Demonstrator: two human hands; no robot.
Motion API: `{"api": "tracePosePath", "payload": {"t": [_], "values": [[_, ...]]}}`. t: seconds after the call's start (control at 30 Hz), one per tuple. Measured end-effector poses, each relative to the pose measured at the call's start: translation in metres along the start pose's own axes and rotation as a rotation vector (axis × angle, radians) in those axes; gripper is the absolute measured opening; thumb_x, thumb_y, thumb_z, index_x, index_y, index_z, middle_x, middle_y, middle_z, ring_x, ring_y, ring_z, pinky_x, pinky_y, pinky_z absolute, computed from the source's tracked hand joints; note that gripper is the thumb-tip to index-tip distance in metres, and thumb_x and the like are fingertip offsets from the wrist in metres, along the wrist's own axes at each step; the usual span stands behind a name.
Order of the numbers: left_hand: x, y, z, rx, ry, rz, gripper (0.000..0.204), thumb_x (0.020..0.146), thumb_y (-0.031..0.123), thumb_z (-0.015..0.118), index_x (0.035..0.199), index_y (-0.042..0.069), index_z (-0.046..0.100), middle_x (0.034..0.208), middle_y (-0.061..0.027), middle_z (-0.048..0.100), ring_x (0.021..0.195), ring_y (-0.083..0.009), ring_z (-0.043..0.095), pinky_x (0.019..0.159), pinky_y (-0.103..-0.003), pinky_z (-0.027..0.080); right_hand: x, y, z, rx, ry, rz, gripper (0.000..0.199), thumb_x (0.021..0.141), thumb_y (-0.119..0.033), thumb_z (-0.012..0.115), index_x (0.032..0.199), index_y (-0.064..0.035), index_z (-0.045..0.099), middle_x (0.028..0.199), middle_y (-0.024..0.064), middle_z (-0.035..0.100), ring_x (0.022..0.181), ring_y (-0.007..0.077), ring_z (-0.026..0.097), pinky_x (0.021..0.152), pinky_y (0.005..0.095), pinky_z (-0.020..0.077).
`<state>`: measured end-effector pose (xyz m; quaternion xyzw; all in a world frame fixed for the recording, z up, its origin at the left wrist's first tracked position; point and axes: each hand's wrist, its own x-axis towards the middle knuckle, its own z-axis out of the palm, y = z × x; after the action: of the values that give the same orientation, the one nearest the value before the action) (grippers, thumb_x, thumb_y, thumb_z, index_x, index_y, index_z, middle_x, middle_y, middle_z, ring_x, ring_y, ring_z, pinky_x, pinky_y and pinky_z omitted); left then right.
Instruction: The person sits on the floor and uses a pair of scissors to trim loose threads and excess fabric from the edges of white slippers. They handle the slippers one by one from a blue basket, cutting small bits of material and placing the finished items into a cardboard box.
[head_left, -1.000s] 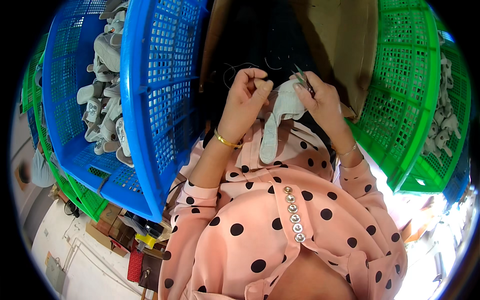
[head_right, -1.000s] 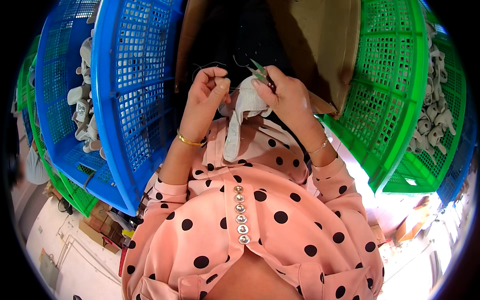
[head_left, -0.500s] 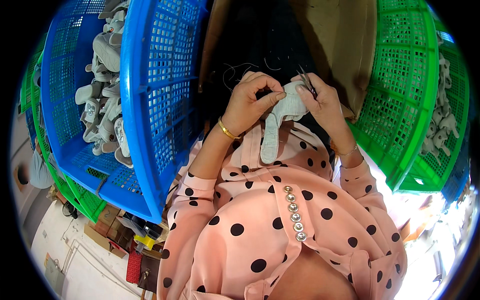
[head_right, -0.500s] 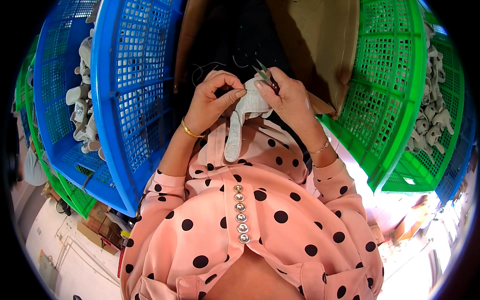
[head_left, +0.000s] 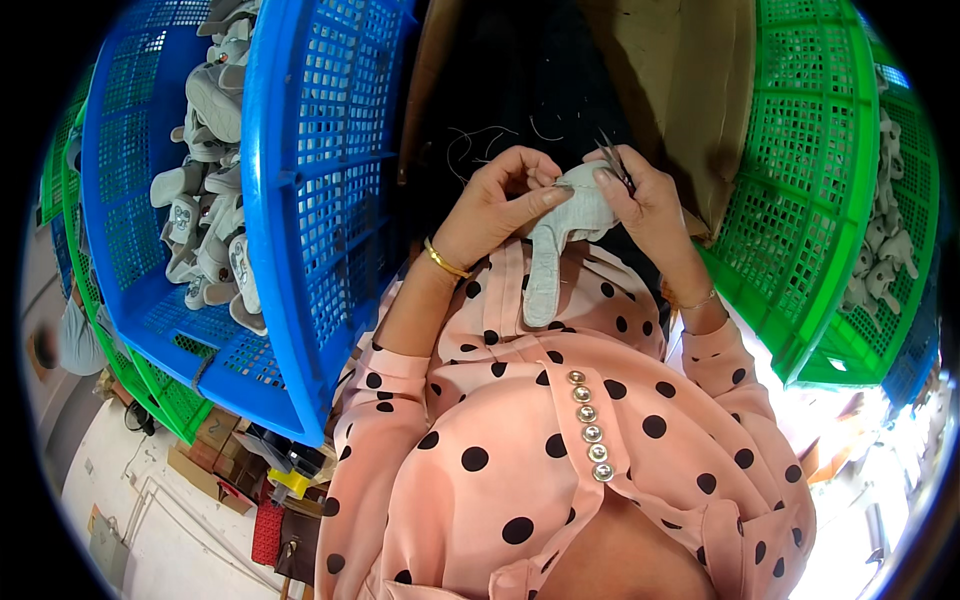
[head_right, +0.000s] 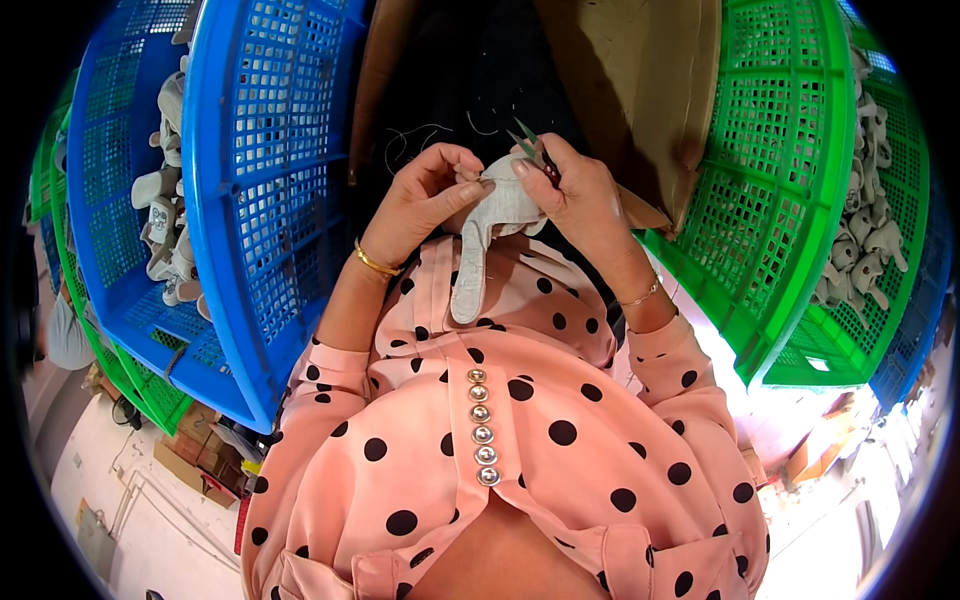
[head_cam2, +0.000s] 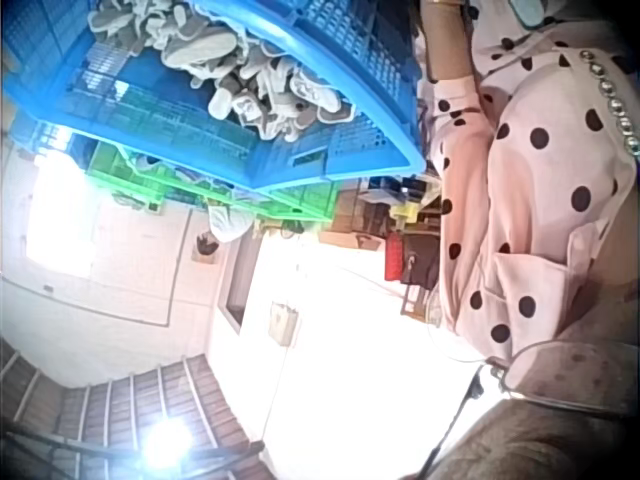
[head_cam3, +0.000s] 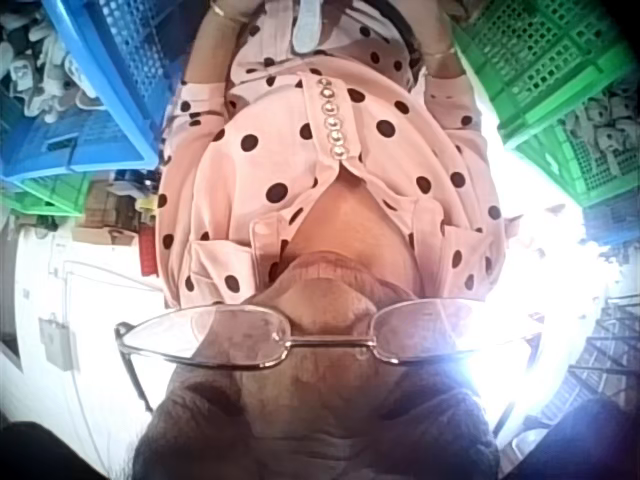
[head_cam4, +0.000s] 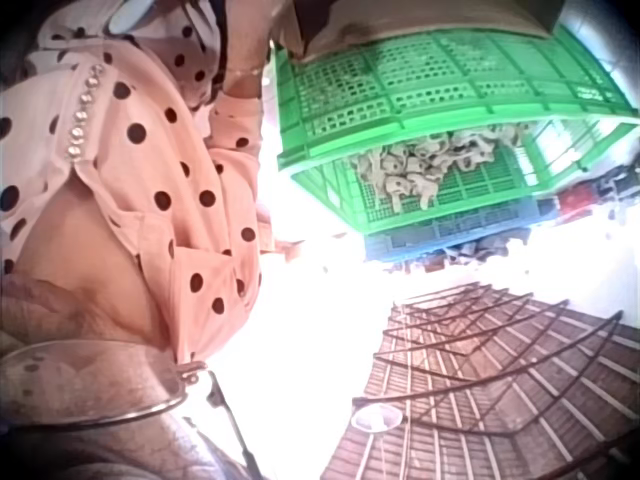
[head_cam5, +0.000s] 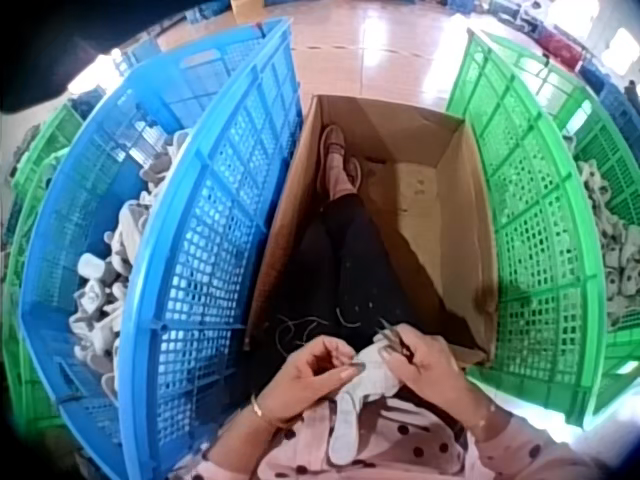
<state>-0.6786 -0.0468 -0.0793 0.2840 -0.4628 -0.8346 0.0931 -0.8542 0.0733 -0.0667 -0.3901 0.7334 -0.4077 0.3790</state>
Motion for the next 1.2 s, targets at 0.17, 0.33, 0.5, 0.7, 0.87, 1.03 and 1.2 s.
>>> {"api": "tracePosePath", "payload": {"t": [0.17,0.33,0.5,0.7,0.87,1.03,1.2], "values": [[0.004,-0.004,0.005,0.372,0.069,0.232,0.005,0.090,0.009,0.067,0.094,0.006,0.063,0.088,0.0025,0.060,0.088,-0.0072,0.054,0.080,-0.021,0.044,0.000,-0.001,0.000,-0.025,0.001,-0.006,0.028,0.091,-0.027,0.064,0.097,-0.0013,0.057,0.066,0.0164,0.054,0.054,0.0235,0.049,0.056,0.0322,0.0456],[0.006,0.014,0.001,0.811,0.037,0.321,0.007,0.090,0.008,0.065,0.088,0.003,0.061,0.088,-0.0024,0.060,0.087,-0.0126,0.054,0.081,-0.026,0.045,0.000,-0.001,0.000,-0.070,-0.005,-0.018,0.028,0.091,-0.029,0.064,0.099,-0.0026,0.057,0.068,0.0192,0.057,0.058,0.0333,0.057,0.057,0.0353,0.0471],[0.002,0.011,-0.001,0.653,0.048,0.306,0.007,0.094,0.008,0.060,0.093,0.002,0.055,0.089,-0.0047,0.062,0.082,-0.0115,0.056,0.075,-0.026,0.047,0.001,-0.006,-0.001,-0.125,-0.012,-0.015,0.029,0.091,-0.030,0.063,0.098,-0.0028,0.056,0.070,0.0201,0.059,0.064,0.0372,0.060,0.058,0.0377,0.0480],[-0.004,0.022,0.024,0.577,0.133,0.155,0.008,0.097,0.007,0.056,0.095,0.002,0.049,0.087,-0.0048,0.061,0.069,-0.0088,0.056,0.066,-0.021,0.046,0.001,-0.006,-0.001,-0.247,-0.013,-0.054,0.031,0.091,-0.033,0.061,0.101,-0.0039,0.056,0.072,0.0193,0.061,0.067,0.0383,0.061,0.059,0.0402,0.0487],[0.000,0.019,0.014,0.203,0.024,0.046,0.008,0.097,0.009,0.056,0.097,0.004,0.049,0.077,-0.0001,0.054,0.059,-0.0066,0.047,0.061,-0.020,0.042,0.000,-0.004,0.001,-0.286,0.008,-0.118,0.031,0.091,-0.034,0.061,0.103,-0.0054,0.057,0.073,0.0180,0.062,0.069,0.0378,0.062,0.060,0.0412,0.0491],[-0.005,0.022,0.001,-0.220,-0.081,-0.136,0.010,0.097,0.013,0.058,0.098,0.006,0.051,0.077,0.0026,0.050,0.061,-0.0040,0.043,0.058,-0.019,0.039,0.001,-0.004,0.000,-0.293,0.005,-0.113,0.030,0.091,-0.034,0.061,0.102,-0.0063,0.057,0.071,0.0174,0.061,0.068,0.0375,0.062,0.059,0.0412,0.0489],[-0.014,0.042,0.002,0.243,-0.034,-0.083,0.019,0.093,0.014,0.064,0.107,0.004,0.058,0.071,0.0025,0.049,0.059,-0.0046,0.044,0.055,-0.021,0.040,0.003,0.006,-0.003,-0.258,0.020,-0.103,0.029,0.092,-0.033,0.060,0.100,-0.0052,0.057,0.070,0.0186,0.060,0.067,0.0387,0.061,0.058,0.0414,0.0482]]}}
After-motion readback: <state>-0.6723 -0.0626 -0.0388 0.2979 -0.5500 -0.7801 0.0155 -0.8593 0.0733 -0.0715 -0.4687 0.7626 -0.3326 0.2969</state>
